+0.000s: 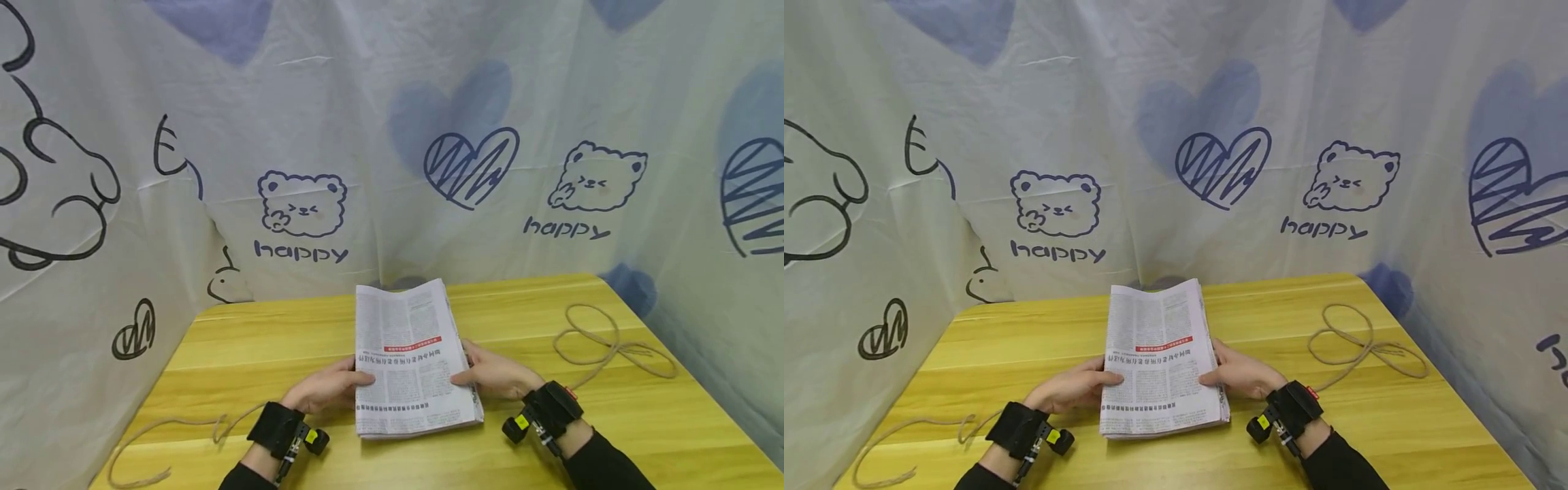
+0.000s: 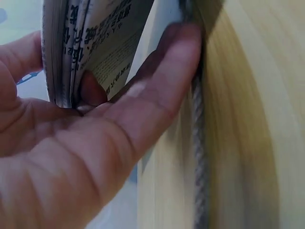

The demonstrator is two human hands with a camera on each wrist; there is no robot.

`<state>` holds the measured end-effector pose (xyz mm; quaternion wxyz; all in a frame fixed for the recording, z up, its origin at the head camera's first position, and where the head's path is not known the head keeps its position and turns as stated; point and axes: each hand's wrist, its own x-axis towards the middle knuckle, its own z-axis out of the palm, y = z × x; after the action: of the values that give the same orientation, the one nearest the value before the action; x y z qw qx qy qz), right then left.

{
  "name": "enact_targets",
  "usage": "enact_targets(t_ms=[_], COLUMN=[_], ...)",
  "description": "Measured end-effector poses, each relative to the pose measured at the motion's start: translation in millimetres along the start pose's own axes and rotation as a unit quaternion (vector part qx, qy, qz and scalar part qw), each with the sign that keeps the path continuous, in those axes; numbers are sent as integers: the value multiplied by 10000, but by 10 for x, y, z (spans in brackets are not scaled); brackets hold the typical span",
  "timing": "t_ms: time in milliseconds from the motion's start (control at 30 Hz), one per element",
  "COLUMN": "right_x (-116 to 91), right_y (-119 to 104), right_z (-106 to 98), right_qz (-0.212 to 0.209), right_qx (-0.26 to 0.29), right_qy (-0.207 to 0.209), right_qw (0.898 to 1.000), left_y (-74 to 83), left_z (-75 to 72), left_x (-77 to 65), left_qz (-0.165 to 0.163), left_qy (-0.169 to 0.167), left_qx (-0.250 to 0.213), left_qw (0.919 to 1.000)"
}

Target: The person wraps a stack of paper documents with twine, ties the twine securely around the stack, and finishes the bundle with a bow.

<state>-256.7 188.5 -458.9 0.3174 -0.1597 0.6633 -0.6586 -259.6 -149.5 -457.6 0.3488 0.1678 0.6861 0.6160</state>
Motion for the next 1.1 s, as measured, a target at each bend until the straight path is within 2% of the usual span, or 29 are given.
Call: enact_targets(t_ms=[100, 267, 500, 600, 700, 800, 900, 1000, 1100], right_x=[34, 83, 128, 119, 89, 46, 4, -28, -53], right_y=[17, 35, 50, 34, 14, -5, -20, -29, -47], right_z=[-27, -104, -193, -222, -249, -283, -315, -332, -332], right_qz=[-19, -21, -179, -263, -292, -221, -38, 121, 216], right_qx=[-288, -1243, -1834, -2118, -2248, -2093, -2109, -2284, -2400], right_qy=[179, 656, 971, 1071, 1011, 793, 648, 544, 451], right_qw=[9994, 9901, 9781, 9711, 9687, 9744, 9753, 9720, 9695], left_y=[-4, -2, 14, 44, 68, 79, 74, 61, 54], left_z=[-14, -50, -57, -27, 10, 40, 59, 71, 76], left_x=[19, 81, 104, 96, 89, 86, 92, 102, 115], left_qz=[128, 266, 215, 187, 52, -80, -72, -77, -186], left_qy=[186, 401, 1159, 1352, 1296, 1027, 733, 618, 710], left_qx=[366, 633, 1015, 1085, 1027, 931, 1001, 1278, 1612], left_qw=[9991, 9968, 9878, 9847, 9862, 9903, 9922, 9898, 9842])
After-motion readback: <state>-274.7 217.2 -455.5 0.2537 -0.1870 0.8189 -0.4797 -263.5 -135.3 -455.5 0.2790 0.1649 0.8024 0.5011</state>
